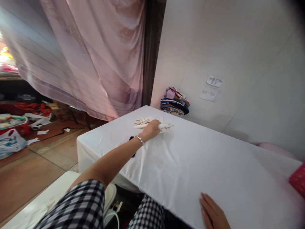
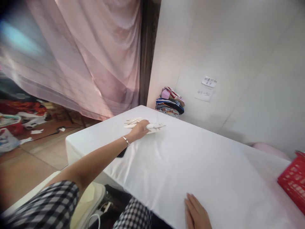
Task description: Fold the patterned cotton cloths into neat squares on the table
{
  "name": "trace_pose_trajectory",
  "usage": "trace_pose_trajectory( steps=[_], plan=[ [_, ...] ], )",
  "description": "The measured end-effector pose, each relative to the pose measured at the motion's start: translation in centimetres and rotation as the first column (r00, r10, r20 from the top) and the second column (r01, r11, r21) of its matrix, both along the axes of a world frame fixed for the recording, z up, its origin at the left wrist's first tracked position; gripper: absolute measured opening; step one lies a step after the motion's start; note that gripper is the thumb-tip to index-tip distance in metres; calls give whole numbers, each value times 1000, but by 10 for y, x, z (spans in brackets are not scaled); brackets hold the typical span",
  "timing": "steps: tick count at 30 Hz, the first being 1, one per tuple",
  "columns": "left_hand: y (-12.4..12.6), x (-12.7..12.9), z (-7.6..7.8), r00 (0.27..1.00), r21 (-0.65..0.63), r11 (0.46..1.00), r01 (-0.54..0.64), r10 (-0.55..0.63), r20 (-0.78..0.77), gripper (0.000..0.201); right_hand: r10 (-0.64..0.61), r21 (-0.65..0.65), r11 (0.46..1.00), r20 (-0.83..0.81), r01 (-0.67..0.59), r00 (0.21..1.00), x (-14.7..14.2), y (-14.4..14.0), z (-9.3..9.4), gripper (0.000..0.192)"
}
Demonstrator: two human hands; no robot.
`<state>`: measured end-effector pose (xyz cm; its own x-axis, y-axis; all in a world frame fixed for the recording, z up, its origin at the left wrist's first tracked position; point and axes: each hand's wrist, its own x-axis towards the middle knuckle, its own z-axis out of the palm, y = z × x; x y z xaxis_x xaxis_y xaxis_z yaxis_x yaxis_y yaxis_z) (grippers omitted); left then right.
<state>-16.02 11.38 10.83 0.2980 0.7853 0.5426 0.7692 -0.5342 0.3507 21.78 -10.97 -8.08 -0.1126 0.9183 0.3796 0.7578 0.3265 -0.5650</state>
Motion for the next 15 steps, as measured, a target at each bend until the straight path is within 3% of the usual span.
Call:
trace_pose_trajectory(
  steps=[2, 4, 8, 10, 11, 13, 15],
  plan=[
    [-33, 28, 6, 961, 70, 959, 273, -276, 31, 35, -32, -35, 999, 4, 32, 999, -7, -8, 16, 39],
    [-67, 54, 5, 887, 55, 888, 456, -458, 58, 40, -148, -53, 988, -81, 144, 986, -11, -13, 26, 51],
    [-120, 86, -25, 712, -144, 697, 702, -693, 113, 43, -386, 41, 911, -268, 410, 883, -5, -24, 26, 70],
    [-135, 93, -48, 697, -228, 661, 715, -702, 150, 44, -396, 103, 897, -242, 430, 886, 3, -32, 20, 69],
    [-140, 94, -59, 722, -249, 680, 690, -668, 177, 44, -392, 109, 901, -211, 420, 896, 7, -37, 16, 65],
    [-148, 94, -80, 820, -272, 777, 568, -508, 263, 46, -380, 93, 913, -159, 397, 911, 15, -48, 13, 53],
    [-155, 93, -97, 894, -347, 858, 378, -241, 379, 56, -359, 121, 920, -127, 373, 925, 19, -59, 18, 40]
  ],
)
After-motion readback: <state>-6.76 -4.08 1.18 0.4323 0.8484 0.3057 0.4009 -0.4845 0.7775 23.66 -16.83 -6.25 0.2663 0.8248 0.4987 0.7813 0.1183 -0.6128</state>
